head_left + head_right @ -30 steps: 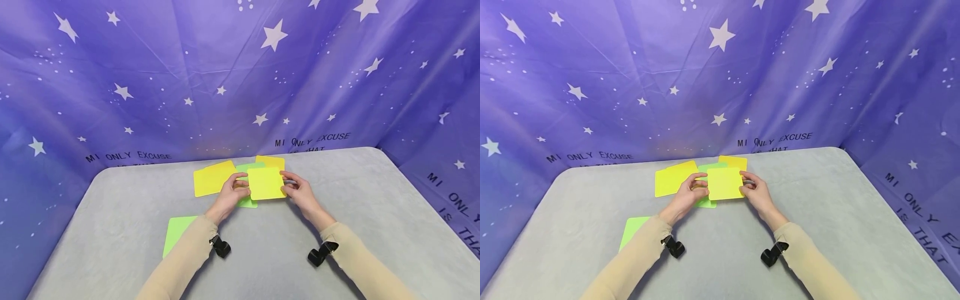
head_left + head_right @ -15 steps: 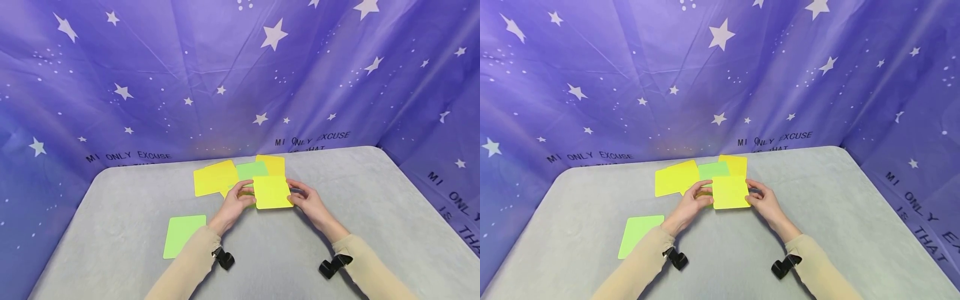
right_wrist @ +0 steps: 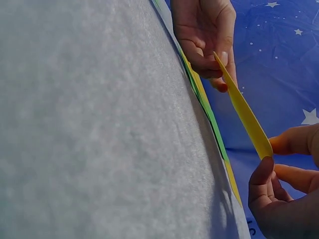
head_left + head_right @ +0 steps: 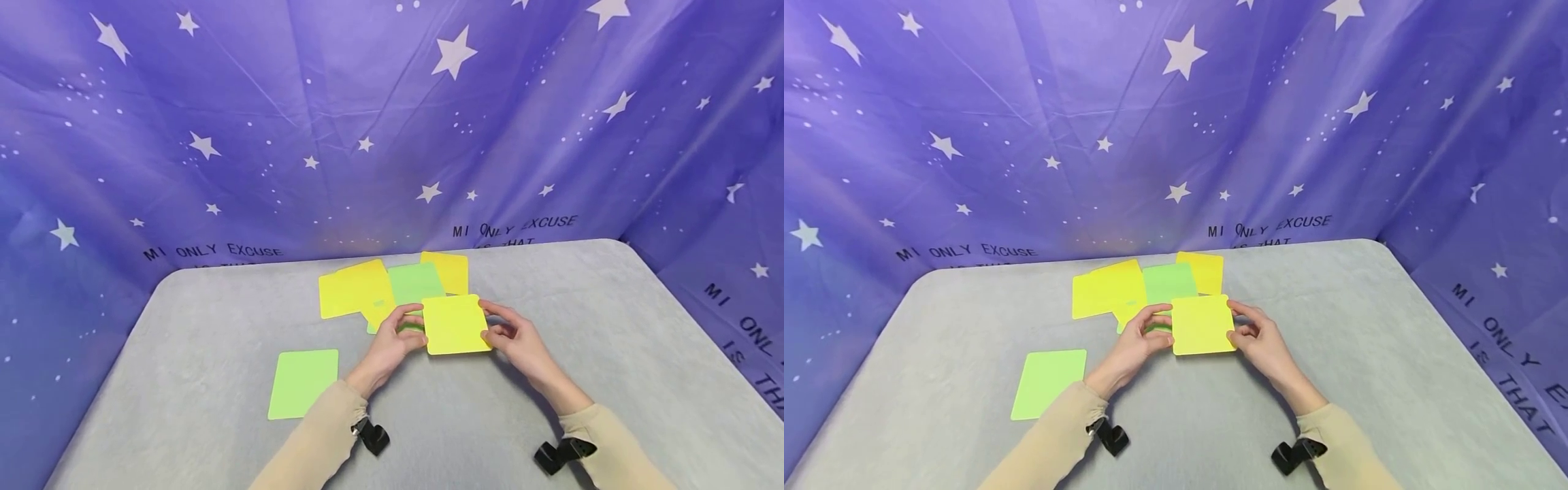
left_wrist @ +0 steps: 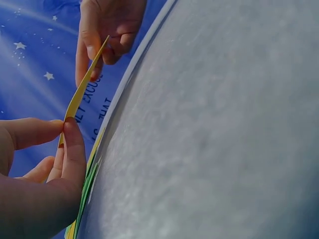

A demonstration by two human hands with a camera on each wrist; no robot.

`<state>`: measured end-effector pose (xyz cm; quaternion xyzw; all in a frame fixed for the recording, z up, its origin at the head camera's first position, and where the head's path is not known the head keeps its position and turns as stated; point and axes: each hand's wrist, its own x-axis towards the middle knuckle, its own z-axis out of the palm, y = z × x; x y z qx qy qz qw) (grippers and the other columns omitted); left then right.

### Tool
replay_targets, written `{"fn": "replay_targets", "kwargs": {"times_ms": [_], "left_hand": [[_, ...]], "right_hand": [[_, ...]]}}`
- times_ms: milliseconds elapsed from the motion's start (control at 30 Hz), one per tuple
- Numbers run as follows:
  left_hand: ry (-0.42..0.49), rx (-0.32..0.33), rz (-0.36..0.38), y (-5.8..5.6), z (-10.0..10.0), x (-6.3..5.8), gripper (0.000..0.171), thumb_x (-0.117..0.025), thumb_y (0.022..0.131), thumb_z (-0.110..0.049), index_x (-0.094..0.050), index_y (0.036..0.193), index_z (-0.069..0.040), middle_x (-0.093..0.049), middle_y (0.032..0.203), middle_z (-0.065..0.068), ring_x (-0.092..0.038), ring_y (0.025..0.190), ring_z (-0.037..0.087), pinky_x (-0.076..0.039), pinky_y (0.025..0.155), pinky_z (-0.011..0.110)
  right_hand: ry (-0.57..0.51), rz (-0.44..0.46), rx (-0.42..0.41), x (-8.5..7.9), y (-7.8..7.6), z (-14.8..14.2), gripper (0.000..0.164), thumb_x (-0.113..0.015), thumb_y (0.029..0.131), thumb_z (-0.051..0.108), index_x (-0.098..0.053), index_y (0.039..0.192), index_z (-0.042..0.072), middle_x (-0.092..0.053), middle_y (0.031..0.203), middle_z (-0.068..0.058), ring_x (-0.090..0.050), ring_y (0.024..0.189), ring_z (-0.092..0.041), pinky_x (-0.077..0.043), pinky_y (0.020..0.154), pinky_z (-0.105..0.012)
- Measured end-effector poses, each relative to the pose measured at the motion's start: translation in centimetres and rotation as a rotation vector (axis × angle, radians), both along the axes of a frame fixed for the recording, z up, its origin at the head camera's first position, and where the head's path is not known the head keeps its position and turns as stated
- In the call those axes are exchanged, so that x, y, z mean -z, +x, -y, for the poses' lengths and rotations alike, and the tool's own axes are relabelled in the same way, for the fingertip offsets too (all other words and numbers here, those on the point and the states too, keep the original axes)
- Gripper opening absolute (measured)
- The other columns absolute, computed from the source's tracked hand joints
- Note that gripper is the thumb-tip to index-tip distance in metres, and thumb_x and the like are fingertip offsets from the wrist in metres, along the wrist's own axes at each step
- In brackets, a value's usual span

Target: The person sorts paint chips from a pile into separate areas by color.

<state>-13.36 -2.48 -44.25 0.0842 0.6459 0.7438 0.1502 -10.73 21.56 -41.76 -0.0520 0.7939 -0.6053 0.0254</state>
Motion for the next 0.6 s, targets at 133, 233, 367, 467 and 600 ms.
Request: {"fn": "replay_targets", "kwargs": {"times_ms": [133, 233, 367, 467, 600], "left_hand": [[-0.012, 0.005, 0.009, 0.3, -0.3, 0.0, 0.055, -0.062, 0.082, 0.014, -0.049, 0.134, 0.0, -0.057, 0.109, 0.013, -0.064, 0.089, 0.021, -0.053, 0.082, 0.031], [-0.018, 0.013, 0.019, 0.6, -0.4, -0.2, 0.055, -0.062, 0.083, 0.013, -0.049, 0.134, -0.002, -0.057, 0.109, 0.012, -0.064, 0.09, 0.021, -0.053, 0.082, 0.032], [-0.01, 0.026, 0.021, 0.9, -0.6, -0.2, 0.055, -0.061, 0.083, 0.014, -0.048, 0.134, -0.002, -0.056, 0.108, 0.012, -0.064, 0.091, 0.022, -0.054, 0.082, 0.032], [-0.002, 0.033, 0.03, 1.3, -0.8, -0.2, 0.055, -0.061, 0.083, 0.015, -0.048, 0.134, 0.0, -0.055, 0.108, 0.012, -0.064, 0.09, 0.021, -0.054, 0.081, 0.031], [0.004, 0.038, 0.036, 1.8, -0.9, -0.2, 0.055, -0.06, 0.083, 0.016, -0.047, 0.134, 0.0, -0.055, 0.108, 0.013, -0.064, 0.088, 0.021, -0.053, 0.079, 0.03]], "right_hand": [[0.007, 0.003, -0.007, -0.3, 0.4, -0.3, 0.055, -0.062, 0.087, -0.006, -0.046, 0.139, -0.004, -0.044, 0.127, -0.024, -0.053, 0.072, -0.008, -0.042, 0.056, -0.02], [0.016, -0.007, -0.014, -0.4, 0.6, -0.5, 0.056, -0.062, 0.086, -0.006, -0.046, 0.139, -0.005, -0.044, 0.127, -0.024, -0.053, 0.072, -0.008, -0.041, 0.054, -0.02], [0.033, -0.021, -0.02, -0.5, 0.9, -0.9, 0.056, -0.063, 0.086, -0.007, -0.046, 0.139, -0.006, -0.044, 0.127, -0.025, -0.052, 0.072, -0.007, -0.039, 0.052, -0.019], [0.047, -0.018, -0.028, -0.4, 1.3, -1.1, 0.056, -0.063, 0.086, -0.007, -0.045, 0.139, -0.006, -0.044, 0.127, -0.025, -0.052, 0.072, -0.007, -0.04, 0.052, -0.02], [0.076, 0.002, -0.039, -0.3, 1.8, -1.4, 0.057, -0.063, 0.087, -0.004, -0.044, 0.141, -0.005, -0.043, 0.128, -0.025, -0.053, 0.072, -0.009, -0.041, 0.053, -0.021]]}}
